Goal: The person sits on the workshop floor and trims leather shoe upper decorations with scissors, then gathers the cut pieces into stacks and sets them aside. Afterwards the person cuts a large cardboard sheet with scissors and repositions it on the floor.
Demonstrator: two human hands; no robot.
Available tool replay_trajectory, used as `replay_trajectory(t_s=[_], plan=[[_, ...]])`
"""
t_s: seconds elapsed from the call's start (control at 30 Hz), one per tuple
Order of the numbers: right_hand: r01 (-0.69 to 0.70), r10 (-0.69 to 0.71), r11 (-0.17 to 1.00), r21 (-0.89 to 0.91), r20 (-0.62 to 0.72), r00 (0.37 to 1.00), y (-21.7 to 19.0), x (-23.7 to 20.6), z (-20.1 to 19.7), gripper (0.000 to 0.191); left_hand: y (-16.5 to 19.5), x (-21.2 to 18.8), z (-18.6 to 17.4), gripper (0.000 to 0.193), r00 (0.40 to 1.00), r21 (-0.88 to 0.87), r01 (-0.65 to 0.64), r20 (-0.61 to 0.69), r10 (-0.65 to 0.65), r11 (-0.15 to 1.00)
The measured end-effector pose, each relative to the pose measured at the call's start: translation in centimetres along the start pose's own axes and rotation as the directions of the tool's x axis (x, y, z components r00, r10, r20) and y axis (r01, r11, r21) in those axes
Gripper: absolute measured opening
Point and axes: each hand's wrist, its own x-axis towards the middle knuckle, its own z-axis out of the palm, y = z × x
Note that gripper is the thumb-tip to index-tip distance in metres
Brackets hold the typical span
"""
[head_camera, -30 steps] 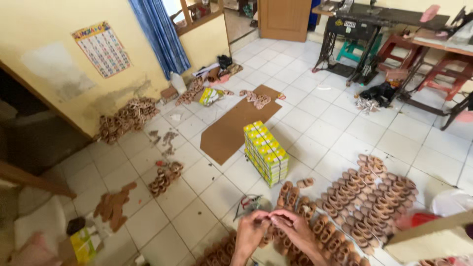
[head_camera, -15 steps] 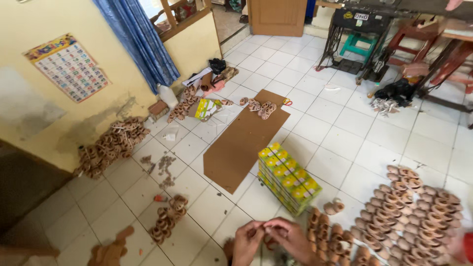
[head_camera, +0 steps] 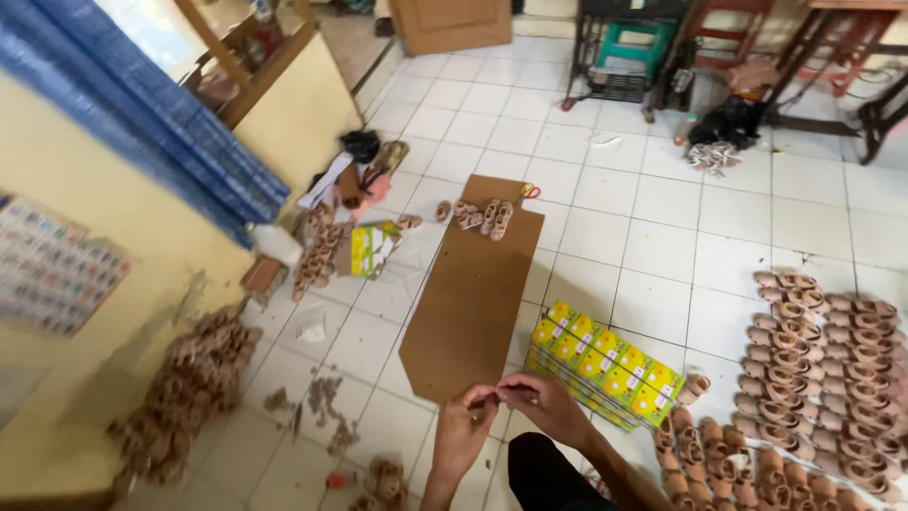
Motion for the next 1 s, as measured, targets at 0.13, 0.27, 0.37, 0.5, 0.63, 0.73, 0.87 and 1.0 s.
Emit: replay_trajectory(t_s=[0.13,0.27,0.37,0.5,0.63,0.73,0.87,1.0], plan=[[-0.087,0.095,0.972,0.216,-0.027,0.995,1.6,6.6,-0.9,0.026,-3.5,6.9,-2.2,0.014,0.991,0.088,0.029,0.124,-0.040,0.996],[-0.088,0.092,0.995,0.045,-0.093,0.991,2.9,14.8,-2.9,0.025,-7.3,15.7,-3.7,0.018,0.956,0.317,-0.293,0.096,0.276,0.902],[-0.057,0.051,0.997,-0.061,-0.095,0.994,1.2,22.0,-4.9,0.025,-8.1,22.4,-5.4,0.015,0.966,0.275,-0.256,0.108,0.235,0.927],[-0.135,0.129,0.986,-0.095,-0.069,0.989,-2.6,29.9,-6.9,0.025,-7.1,31.3,-8.2,0.011,0.985,0.209,-0.085,0.164,0.051,0.974],[-0.131,0.125,0.988,-0.079,-0.085,0.989,-4.3,36.0,-7.1,0.027,-6.0,37.0,-11.2,0.014,0.981,0.178,0.031,0.184,-0.064,0.983],[-0.088,0.092,0.995,0.037,-0.118,0.989,-4.1,40.5,-6.3,0.027,-6.1,41.0,-13.3,0.015,0.971,0.167,0.075,0.210,-0.110,0.983],[-0.101,0.114,0.992,0.071,-0.211,0.971,-2.6,46.7,-3.8,0.026,-8.0,46.0,-17.4,0.014,0.972,0.160,-0.033,0.237,-0.006,0.987],[-0.113,0.139,0.985,0.129,-0.218,0.966,-1.0,54.0,0.5,0.027,-11.9,51.2,-24.4,0.015,0.961,0.144,0.022,0.271,-0.061,0.989]])
